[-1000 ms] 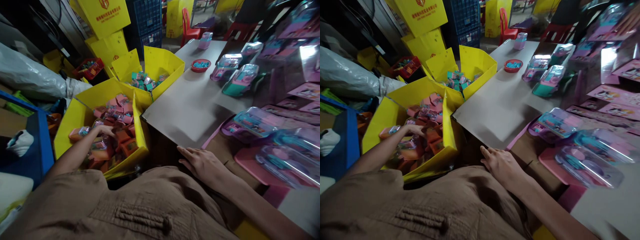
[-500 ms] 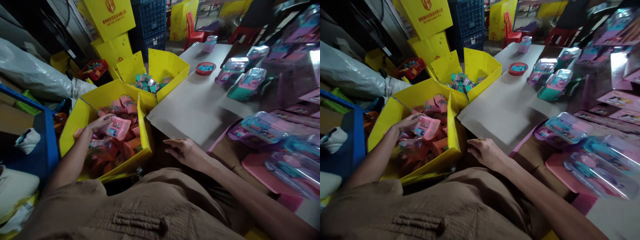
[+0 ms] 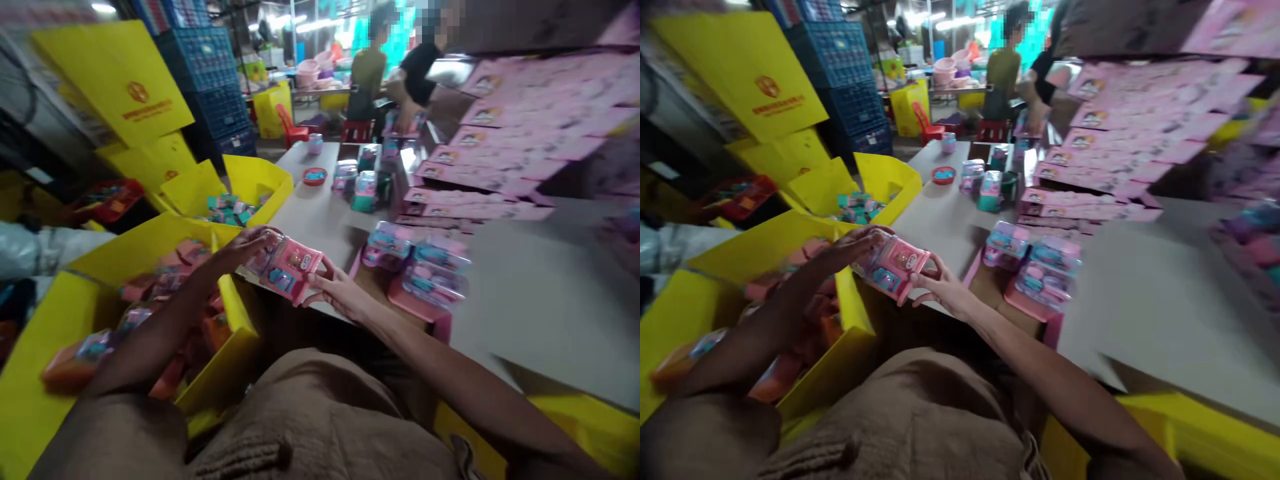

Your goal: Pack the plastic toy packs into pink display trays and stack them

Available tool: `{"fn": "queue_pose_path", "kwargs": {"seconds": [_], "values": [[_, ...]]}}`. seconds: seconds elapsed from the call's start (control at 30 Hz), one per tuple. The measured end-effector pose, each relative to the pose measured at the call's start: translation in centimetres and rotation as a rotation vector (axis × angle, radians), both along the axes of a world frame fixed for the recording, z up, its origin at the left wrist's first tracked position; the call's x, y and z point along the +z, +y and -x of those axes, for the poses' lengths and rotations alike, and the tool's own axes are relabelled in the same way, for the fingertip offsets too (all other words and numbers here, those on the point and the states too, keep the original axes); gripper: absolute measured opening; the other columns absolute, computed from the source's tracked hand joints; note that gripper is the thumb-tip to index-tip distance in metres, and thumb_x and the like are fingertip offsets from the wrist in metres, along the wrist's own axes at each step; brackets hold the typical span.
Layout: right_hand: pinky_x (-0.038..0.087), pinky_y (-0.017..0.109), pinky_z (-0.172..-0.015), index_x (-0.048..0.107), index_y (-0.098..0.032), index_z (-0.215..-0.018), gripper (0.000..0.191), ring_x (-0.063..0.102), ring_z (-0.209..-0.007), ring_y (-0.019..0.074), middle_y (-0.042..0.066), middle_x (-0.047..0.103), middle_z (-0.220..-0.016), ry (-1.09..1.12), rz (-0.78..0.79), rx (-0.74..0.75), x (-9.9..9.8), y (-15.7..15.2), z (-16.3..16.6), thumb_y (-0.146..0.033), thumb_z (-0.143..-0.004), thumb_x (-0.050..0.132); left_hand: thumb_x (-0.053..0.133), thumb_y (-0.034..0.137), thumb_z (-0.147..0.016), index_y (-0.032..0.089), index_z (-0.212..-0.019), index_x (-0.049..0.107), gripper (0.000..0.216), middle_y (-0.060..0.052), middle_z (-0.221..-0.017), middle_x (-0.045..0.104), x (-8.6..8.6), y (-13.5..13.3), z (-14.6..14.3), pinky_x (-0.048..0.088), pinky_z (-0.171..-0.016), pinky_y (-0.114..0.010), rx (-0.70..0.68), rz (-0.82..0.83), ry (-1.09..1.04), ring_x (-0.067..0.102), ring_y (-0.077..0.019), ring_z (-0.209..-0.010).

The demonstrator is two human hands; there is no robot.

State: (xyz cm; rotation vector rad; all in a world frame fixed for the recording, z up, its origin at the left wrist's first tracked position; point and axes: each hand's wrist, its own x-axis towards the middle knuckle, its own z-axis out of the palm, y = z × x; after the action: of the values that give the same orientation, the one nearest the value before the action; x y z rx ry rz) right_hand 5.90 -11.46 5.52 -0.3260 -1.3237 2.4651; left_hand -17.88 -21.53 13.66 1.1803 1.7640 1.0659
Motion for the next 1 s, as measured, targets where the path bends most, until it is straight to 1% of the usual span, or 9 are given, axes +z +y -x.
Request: {"fn": "queue_pose_path", "kwargs": {"seconds": [0.07,0.17,0.27,0.4,0.5,0.6,0.77,0.9,1.0], "values": [[0.070,0.033,-0.065,0.056,-0.025,-0.129,0.072,0.077,-0.081,0.0198,0.005,0.075,-0.113,0.019,0.062,-0.087,-0.3,0.3,-2.7,-0.039,-0.072,0.097,0.069,0.093,-0.069,0.015,-0.134,0.071,0.101,-0.008,-0.103,0.076,-0.5,3.1,-2.0,0.056,-0.072,-0.030,-0.068,0.006,-0.020,0.070,-0.0248,-0.088],[0.070,0.032,-0.067,0.056,-0.026,-0.127,0.069,0.077,-0.080,0.0186,0.002,0.074,-0.110,0.008,0.130,-0.206,-0.7,0.6,-6.2,-0.032,-0.072,0.097,0.060,0.093,-0.076,0.017,-0.139,0.070,0.099,-0.008,-0.108,0.079,-1.3,6.8,-4.8,0.059,-0.087,-0.036,-0.155,0.000,-0.010,0.072,-0.0296,-0.102],[0.071,0.034,-0.073,0.056,-0.026,-0.133,0.070,0.078,-0.089,0.0194,0.004,0.072,-0.124,0.008,0.154,-0.289,-0.8,0.7,-8.9,-0.025,-0.075,0.095,0.056,0.093,-0.079,0.017,-0.140,0.071,0.099,-0.011,-0.120,0.079,-1.6,9.3,-7.0,0.055,-0.104,-0.041,-0.249,-0.033,0.028,0.068,-0.0349,-0.121],[0.068,0.048,-0.092,0.053,-0.028,-0.137,0.071,0.076,-0.109,0.0249,0.006,0.071,-0.132,0.054,0.208,-0.299,-1.3,0.8,-11.0,-0.022,-0.076,0.090,0.050,0.093,-0.083,0.020,-0.141,0.072,0.095,-0.011,-0.148,0.068,-1.3,10.8,-8.9,0.045,-0.120,-0.043,-0.358,-0.095,0.098,0.055,-0.0374,-0.144],[0.062,0.057,-0.101,0.055,-0.025,-0.135,0.061,0.073,-0.117,0.0285,0.009,0.073,-0.133,0.101,0.221,-0.292,-1.9,1.0,-11.3,-0.030,-0.082,0.083,0.052,0.087,-0.088,0.024,-0.146,0.069,0.087,-0.008,-0.156,0.062,-1.1,10.7,-9.5,0.042,-0.123,-0.043,-0.420,-0.149,0.101,0.052,-0.0362,-0.148],[0.061,0.055,-0.101,0.060,-0.021,-0.129,0.046,0.074,-0.116,0.0297,0.012,0.075,-0.131,0.072,0.231,-0.324,-2.0,1.2,-10.9,-0.044,-0.092,0.071,0.057,0.078,-0.092,0.024,-0.149,0.065,0.080,-0.007,-0.155,0.063,-1.1,10.0,-9.6,0.044,-0.122,-0.041,-0.455,-0.209,0.144,0.057,-0.0338,-0.144],[0.064,0.053,-0.091,0.059,-0.021,-0.136,0.054,0.074,-0.111,0.0299,0.012,0.074,-0.132,0.019,0.254,-0.322,-1.8,1.6,-10.1,-0.062,-0.102,0.055,0.062,0.060,-0.097,0.021,-0.151,0.063,0.067,-0.011,-0.156,0.062,-1.1,7.8,-8.7,0.048,-0.120,-0.042,-0.542,-0.264,0.189,0.057,-0.0325,-0.145],[0.065,0.051,-0.076,0.062,-0.017,-0.127,0.057,0.076,-0.095,0.0304,0.013,0.078,-0.113,-0.072,0.309,-0.160,-2.7,1.5,-9.1,-0.065,-0.105,0.043,0.089,0.047,-0.075,0.026,-0.160,0.052,0.095,-0.014,-0.161,0.055,-1.8,6.4,-7.1,0.058,-0.105,-0.040,-0.728,-0.238,0.158,0.060,-0.0330,-0.140],[0.064,0.044,-0.072,0.068,-0.015,-0.107,0.049,0.075,-0.084,0.0275,0.011,0.078,-0.093,-0.201,0.311,-0.054,-4.1,0.9,-8.0,-0.059,-0.104,0.046,0.100,0.042,-0.056,0.026,-0.148,0.065,0.100,-0.012,-0.143,0.069,-3.8,5.8,-6.8,0.058,-0.104,-0.041,-0.804,-0.193,0.140,0.066,-0.0324,-0.128]]}}
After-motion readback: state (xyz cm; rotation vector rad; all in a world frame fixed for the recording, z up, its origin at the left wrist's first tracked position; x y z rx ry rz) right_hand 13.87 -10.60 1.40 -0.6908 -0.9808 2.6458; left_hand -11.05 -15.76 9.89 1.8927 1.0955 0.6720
